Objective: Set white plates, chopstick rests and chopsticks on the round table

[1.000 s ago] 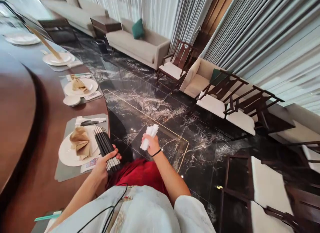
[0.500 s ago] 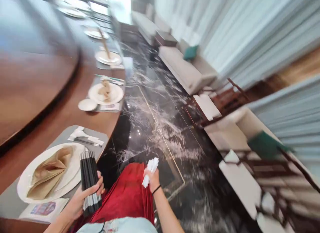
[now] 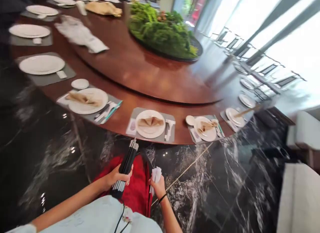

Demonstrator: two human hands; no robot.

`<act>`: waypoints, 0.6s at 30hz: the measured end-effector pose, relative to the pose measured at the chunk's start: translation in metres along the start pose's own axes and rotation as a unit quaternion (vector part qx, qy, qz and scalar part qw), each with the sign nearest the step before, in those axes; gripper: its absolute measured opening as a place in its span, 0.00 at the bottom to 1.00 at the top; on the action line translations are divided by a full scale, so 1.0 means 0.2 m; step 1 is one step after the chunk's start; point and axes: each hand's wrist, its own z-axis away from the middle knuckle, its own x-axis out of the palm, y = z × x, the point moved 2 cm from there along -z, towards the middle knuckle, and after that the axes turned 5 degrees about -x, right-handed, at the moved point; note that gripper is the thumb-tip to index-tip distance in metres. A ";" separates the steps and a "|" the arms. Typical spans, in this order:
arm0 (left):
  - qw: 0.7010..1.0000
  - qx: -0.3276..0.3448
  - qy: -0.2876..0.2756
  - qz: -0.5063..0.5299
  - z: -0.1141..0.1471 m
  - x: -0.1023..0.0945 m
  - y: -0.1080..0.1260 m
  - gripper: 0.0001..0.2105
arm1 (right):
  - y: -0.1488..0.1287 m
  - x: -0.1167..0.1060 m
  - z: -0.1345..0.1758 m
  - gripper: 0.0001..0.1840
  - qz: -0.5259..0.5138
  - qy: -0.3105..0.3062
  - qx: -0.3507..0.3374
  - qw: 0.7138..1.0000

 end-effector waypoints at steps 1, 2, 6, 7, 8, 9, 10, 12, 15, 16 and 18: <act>1.000 0.015 0.015 0.015 0.06 -0.06 -0.04 0.16 | 0.02 0.06 -0.01 0.13 0.023 -0.023 -0.002 0.999; 0.999 0.027 0.026 0.031 0.12 -0.12 -0.09 0.17 | 0.03 0.13 0.00 0.13 0.047 -0.045 -0.003 0.998; 0.990 0.069 0.066 0.103 0.42 -0.40 -0.36 0.17 | 0.12 0.44 0.05 0.13 0.122 -0.126 -0.004 0.985; 0.987 0.079 0.079 0.119 0.50 -0.47 -0.45 0.18 | 0.16 0.53 0.07 0.12 0.140 -0.141 -0.005 0.980; 0.982 0.087 0.094 0.135 0.59 -0.54 -0.54 0.18 | 0.20 0.62 0.08 0.11 0.160 -0.153 -0.005 0.975; 0.977 0.094 0.113 0.154 0.68 -0.62 -0.63 0.18 | 0.24 0.71 0.10 0.11 0.179 -0.160 -0.004 0.971; 0.970 0.100 0.135 0.176 0.78 -0.68 -0.73 0.18 | 0.29 0.80 0.11 0.10 0.197 -0.166 -0.001 0.966; 0.949 0.104 0.191 0.227 0.97 -0.81 -0.92 0.19 | 0.41 0.97 0.13 0.12 0.234 -0.183 0.006 0.955; 0.895 0.105 0.295 0.316 1.25 -1.00 -1.20 0.21 | 0.63 1.22 0.13 0.17 0.301 -0.214 0.023 0.929; 0.873 0.107 0.331 0.343 1.33 -1.07 -1.29 0.22 | 0.71 1.30 0.12 0.19 0.332 -0.215 0.031 0.918; 0.829 0.107 0.392 0.385 1.48 -1.20 -1.45 0.24 | 0.88 1.47 0.06 0.20 0.399 -0.202 0.045 0.893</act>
